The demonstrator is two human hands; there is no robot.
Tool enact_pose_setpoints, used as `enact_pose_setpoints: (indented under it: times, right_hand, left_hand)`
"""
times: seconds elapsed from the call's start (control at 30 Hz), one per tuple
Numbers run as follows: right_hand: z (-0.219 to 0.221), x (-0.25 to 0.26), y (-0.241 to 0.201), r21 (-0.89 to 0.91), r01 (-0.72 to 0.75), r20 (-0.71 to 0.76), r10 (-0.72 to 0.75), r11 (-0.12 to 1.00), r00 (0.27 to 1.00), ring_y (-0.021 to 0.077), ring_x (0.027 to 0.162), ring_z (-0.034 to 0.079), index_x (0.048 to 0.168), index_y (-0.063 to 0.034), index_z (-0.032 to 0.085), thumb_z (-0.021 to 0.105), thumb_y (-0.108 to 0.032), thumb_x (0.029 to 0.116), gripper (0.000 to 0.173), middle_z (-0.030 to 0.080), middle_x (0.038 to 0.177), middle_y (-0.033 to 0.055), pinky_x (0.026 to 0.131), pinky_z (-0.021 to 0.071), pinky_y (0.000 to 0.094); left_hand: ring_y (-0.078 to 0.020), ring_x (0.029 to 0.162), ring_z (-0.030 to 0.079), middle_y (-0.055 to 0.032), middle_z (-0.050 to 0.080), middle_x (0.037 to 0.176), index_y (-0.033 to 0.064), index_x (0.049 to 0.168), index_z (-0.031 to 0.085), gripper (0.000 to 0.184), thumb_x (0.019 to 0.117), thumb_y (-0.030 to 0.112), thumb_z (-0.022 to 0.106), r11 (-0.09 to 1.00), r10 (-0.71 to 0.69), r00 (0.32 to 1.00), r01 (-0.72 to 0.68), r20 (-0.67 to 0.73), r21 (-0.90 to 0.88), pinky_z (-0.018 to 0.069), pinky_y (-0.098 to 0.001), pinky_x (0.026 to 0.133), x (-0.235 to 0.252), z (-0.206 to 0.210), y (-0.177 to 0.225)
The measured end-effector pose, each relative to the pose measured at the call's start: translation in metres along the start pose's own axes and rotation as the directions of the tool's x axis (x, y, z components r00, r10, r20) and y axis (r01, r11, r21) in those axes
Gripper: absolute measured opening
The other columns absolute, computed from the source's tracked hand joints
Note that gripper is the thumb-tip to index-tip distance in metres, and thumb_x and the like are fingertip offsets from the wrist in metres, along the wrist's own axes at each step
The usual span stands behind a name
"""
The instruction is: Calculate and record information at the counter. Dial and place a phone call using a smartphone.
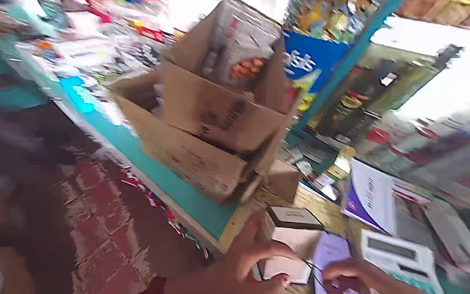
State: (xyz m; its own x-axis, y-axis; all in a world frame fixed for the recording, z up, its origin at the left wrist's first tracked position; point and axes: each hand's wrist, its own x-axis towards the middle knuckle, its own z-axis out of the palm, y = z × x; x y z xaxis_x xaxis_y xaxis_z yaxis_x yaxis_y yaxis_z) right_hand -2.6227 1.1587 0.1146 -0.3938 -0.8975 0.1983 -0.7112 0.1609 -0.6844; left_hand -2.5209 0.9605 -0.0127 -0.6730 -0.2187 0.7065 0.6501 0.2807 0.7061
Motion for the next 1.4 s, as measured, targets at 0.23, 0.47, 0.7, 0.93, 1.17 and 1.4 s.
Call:
enact_pose_setpoints:
  times: [0.23, 0.47, 0.7, 0.93, 1.17, 1.4]
  right_hand:
    - [0.052, -0.001, 0.003, -0.393, 0.225, -0.204, -0.323, 0.892, 0.924, 0.0144, 0.081, 0.063, 0.096, -0.0127, 0.068, 0.058, -0.013, 0.1017, 0.012, 0.069, 0.084, 0.0025, 0.07, 0.0489, 0.0226]
    - [0.052, -0.013, -0.001, -0.427, 0.154, -0.202, -0.26, 0.891, 0.944, 0.0157, 0.073, 0.06, 0.105, -0.0082, 0.067, 0.059, -0.014, 0.1017, 0.01, 0.066, 0.08, 0.0035, 0.066, 0.0472, 0.0221]
    - [0.037, -0.022, -0.001, -0.116, 0.014, 0.111, -0.001, 0.993, 0.994, 0.0154, 0.042, 0.048, 0.093, -0.006, 0.074, 0.052, -0.016, 0.0977, 0.025, 0.051, 0.051, 0.003, 0.04, 0.0347, 0.031]
    - [-0.006, -0.022, -0.028, -0.281, 0.084, 0.057, -0.071, 0.956, 0.996, 0.0215, 0.047, 0.054, 0.123, -0.0054, 0.071, 0.052, -0.012, 0.1046, 0.028, 0.065, 0.062, 0.0089, 0.047, 0.0411, 0.0352]
    - [-0.003, 0.023, -0.015, -0.689, 0.145, -0.092, -0.285, 0.71, 0.954, 0.025, 0.073, 0.068, 0.135, -0.0046, 0.06, 0.065, -0.045, 0.0906, 0.06, 0.074, 0.107, 0.0127, 0.051, 0.0462, 0.0344]
    - [0.007, 0.061, -0.009, -0.616, 0.295, 0.206, -0.212, 0.73, 0.955, 0.0281, 0.069, 0.07, 0.138, -0.0013, 0.061, 0.083, -0.029, 0.0765, 0.071, 0.066, 0.125, 0.0211, 0.05, 0.0533, 0.0373]
  left_hand:
    - [-0.0078, 0.141, 0.045, 0.0024, 0.04, 0.157, 0.0265, 0.112, 0.066, 0.024, 0.0973, 0.045, 0.066, 0.991, 0.074, 0.997, -0.072, -0.018, 0.115, 0.0468, -0.0286, 0.112, -0.003, 0.006, -0.005]
    - [-0.0047, 0.139, 0.045, 0.0063, 0.042, 0.154, 0.0265, 0.105, 0.066, 0.006, 0.1008, 0.031, 0.064, 0.98, 0.078, 0.997, -0.071, -0.03, 0.184, 0.0453, -0.0245, 0.112, -0.005, 0.004, -0.007]
    - [-0.0018, 0.139, 0.043, 0.0047, 0.041, 0.152, 0.0251, 0.107, 0.062, 0.01, 0.1048, 0.032, 0.055, 0.964, 0.09, 0.996, -0.083, -0.015, 0.254, 0.0436, -0.0218, 0.111, -0.007, 0.005, -0.007]
    - [-0.0022, 0.136, 0.047, 0.0003, 0.042, 0.15, 0.0215, 0.111, 0.064, 0.01, 0.1024, 0.027, 0.062, 0.979, 0.076, 0.994, -0.061, -0.072, 0.194, 0.0473, -0.0222, 0.109, -0.004, 0.008, -0.006]
    - [-0.006, 0.136, 0.048, 0.0068, 0.043, 0.152, 0.041, 0.154, 0.029, 0.083, 0.09, 0.024, 0.078, 0.971, 0.159, 0.969, -0.12, -0.19, 0.205, 0.0433, -0.0244, 0.112, -0.001, 0.015, -0.011]
    - [-0.0039, 0.136, 0.046, 0.0056, 0.04, 0.152, 0.0424, 0.156, 0.022, 0.092, 0.0877, 0.025, 0.08, 0.954, 0.206, 0.961, -0.156, -0.183, 0.255, 0.0413, -0.0216, 0.111, 0.0, 0.019, -0.01]
